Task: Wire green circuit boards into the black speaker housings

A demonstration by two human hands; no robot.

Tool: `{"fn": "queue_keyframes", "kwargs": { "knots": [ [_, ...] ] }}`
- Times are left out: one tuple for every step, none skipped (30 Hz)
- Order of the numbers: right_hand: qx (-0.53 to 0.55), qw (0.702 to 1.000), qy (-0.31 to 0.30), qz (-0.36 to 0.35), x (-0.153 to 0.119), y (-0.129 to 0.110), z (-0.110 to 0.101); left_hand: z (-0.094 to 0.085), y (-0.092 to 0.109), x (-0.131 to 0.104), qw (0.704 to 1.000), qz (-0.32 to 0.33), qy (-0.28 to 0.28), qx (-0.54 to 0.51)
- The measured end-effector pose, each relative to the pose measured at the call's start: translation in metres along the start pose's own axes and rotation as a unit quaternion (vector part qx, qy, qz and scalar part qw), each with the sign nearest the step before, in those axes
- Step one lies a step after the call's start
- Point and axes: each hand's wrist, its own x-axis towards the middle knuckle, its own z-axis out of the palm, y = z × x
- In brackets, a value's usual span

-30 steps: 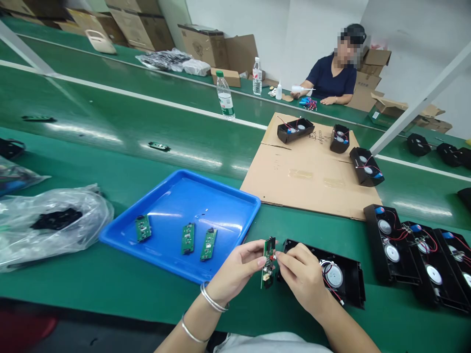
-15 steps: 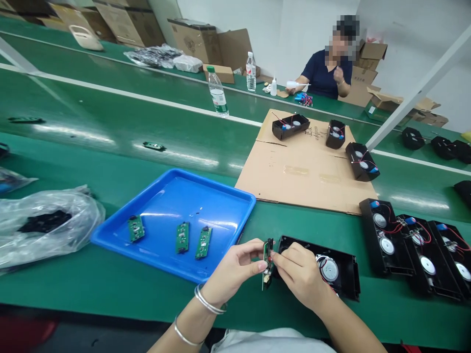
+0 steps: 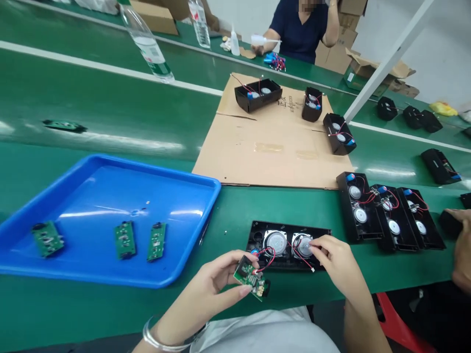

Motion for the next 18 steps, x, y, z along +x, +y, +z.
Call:
{"fn": "queue_keyframes", "kwargs": {
  "knots": [
    [-0.023,1.0,-0.013,0.012,-0.003,0.006,0.001,0.005,-0.002,0.002,1.0,-0.002,-0.016,0.009],
    [-0.044,0.999,-0.025,0.018,-0.006,0.01,0.003,0.01,-0.004,0.005,0.999,-0.003,-0.028,0.017],
    [-0.064,0.997,-0.036,0.021,-0.008,0.012,0.004,0.015,-0.005,0.007,0.999,-0.003,-0.035,0.024],
    [-0.084,0.995,-0.051,0.019,-0.011,0.013,0.005,0.02,-0.005,0.01,0.999,-0.005,-0.039,0.032],
    [-0.1,0.992,-0.072,0.011,-0.013,0.013,0.005,0.024,-0.004,0.012,0.998,-0.008,-0.041,0.038],
    [-0.113,0.989,-0.097,-0.002,-0.015,0.012,0.004,0.029,-0.002,0.015,0.998,-0.01,-0.04,0.043],
    [-0.122,0.985,-0.123,-0.019,-0.017,0.012,0.003,0.033,0.0,0.016,0.998,-0.011,-0.037,0.048],
    [-0.128,0.98,-0.147,-0.041,-0.019,0.012,0.002,0.036,0.003,0.018,0.998,-0.013,-0.031,0.054],
    [-0.131,0.974,-0.17,-0.065,-0.02,0.013,0.001,0.039,0.006,0.019,0.998,-0.014,-0.023,0.061],
    [-0.132,0.969,-0.19,-0.087,-0.02,0.014,0.0,0.041,0.009,0.02,0.997,-0.012,-0.013,0.069],
    [-0.131,0.965,-0.203,-0.106,-0.019,0.015,-0.001,0.042,0.011,0.02,0.997,-0.008,-0.002,0.081],
    [-0.125,0.962,-0.213,-0.118,-0.018,0.016,-0.001,0.043,0.011,0.021,0.995,-0.003,0.009,0.098],
    [-0.116,0.96,-0.222,-0.126,-0.016,0.017,-0.002,0.043,0.011,0.022,0.993,0.004,0.018,0.117],
    [-0.104,0.959,-0.228,-0.131,-0.014,0.018,-0.002,0.043,0.009,0.022,0.99,0.01,0.029,0.138],
    [-0.092,0.96,-0.228,-0.136,-0.012,0.018,-0.001,0.043,0.007,0.023,0.987,0.015,0.039,0.158],
    [-0.075,0.962,-0.22,-0.142,-0.009,0.018,0.0,0.042,0.005,0.023,0.983,0.018,0.048,0.174],
    [-0.055,0.966,-0.203,-0.151,-0.007,0.017,0.002,0.042,0.004,0.023,0.981,0.019,0.054,0.184],
    [-0.028,0.97,-0.177,-0.162,-0.004,0.016,0.005,0.042,0.002,0.023,0.98,0.018,0.058,0.188]
  ]
}}
